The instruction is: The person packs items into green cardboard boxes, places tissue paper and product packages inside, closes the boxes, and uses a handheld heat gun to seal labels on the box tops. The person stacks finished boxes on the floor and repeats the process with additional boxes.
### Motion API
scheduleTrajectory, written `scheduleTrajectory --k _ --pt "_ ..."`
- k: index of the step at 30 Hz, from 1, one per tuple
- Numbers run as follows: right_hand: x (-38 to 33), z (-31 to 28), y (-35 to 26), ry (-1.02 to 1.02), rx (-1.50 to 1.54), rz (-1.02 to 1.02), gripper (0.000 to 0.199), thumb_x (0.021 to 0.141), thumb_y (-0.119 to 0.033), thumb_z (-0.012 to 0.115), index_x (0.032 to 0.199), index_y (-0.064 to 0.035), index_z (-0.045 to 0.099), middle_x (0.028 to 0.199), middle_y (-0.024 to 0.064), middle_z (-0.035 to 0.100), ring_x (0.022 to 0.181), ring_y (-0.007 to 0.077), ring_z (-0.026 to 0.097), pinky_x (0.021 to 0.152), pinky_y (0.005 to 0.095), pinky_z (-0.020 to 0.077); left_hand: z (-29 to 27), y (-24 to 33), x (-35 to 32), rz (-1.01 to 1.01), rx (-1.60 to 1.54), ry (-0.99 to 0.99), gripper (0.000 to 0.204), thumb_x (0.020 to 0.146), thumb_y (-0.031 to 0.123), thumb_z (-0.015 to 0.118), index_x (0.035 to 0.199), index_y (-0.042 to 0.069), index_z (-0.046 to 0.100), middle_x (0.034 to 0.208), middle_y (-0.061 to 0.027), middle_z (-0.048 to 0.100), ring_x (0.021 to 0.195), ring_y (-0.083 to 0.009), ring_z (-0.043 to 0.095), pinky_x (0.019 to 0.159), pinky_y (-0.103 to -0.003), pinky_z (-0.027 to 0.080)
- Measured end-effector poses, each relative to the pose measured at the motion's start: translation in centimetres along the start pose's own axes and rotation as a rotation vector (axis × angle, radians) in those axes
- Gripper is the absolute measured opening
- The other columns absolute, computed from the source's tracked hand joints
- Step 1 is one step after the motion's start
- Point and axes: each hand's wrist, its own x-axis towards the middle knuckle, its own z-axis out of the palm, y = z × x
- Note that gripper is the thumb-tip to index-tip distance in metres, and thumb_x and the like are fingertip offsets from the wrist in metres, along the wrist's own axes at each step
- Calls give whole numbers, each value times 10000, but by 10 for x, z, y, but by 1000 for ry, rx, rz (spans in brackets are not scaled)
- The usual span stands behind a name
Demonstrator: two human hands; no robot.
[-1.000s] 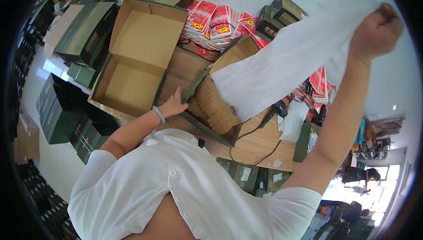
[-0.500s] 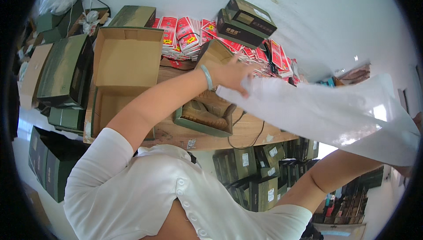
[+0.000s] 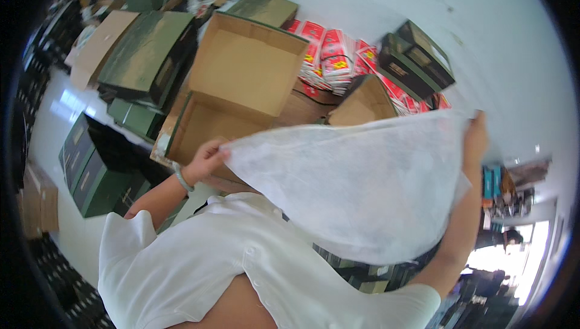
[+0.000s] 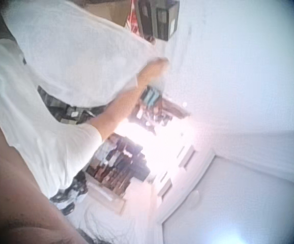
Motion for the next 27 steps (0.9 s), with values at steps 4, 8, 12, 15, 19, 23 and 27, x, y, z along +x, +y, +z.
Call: scheduleTrajectory --k 4,8,12,15,19,23,27 --pt "34 63 -195 -288 305 -71 193 930 -206 478 1100 -139 544 891 222 668 816 434 643 683 522 481 -56 7 -32 203 125 451 236 948 204 610 800 31 551 912 -25 573 958 -124 542 1073 -340 311" --pt "96 125 -337 -212 546 -226 159 956 -228 462 1039 -108 527 887 211 662 800 431 634 667 517 475 -75 -1 -69 77 212 731 393 928 208 644 641 118 392 695 67 464 705 -45 423 768 -244 390" --pt "153 136 -452 -78 746 -400 156 974 -252 457 995 -103 501 923 173 661 766 407 634 656 501 480 -71 -22 -75 85 21 997 386 905 205 676 637 144 404 650 102 388 610 -21 312 553 -221 275" --pt "186 151 -509 -47 770 -483 162 978 -260 457 951 -102 482 915 139 661 757 376 639 657 478 489 -69 -26 -80 -30 192 1033 341 906 228 678 662 100 477 653 85 421 626 -43 362 566 -231 317" --pt "211 150 -569 16 747 -525 157 977 -254 459 921 -108 479 879 109 664 752 328 649 638 459 491 -75 -50 -69 -23 566 1052 311 937 273 645 727 92 505 713 92 451 694 -48 394 639 -216 341" --pt "239 138 -608 138 759 -493 129 966 -240 465 965 -124 522 868 83 674 770 291 659 635 432 483 -85 -49 -52 -43 177 1157 285 932 251 650 735 93 518 711 72 469 679 -39 390 619 -228 353" --pt "268 135 -641 0 503 -427 190 941 -268 499 1045 -124 567 872 69 693 788 283 663 738 468 451 -102 -61 -14 -120 508 1232 362 934 310 620 722 48 488 647 -37 514 600 -130 460 576 -302 383"
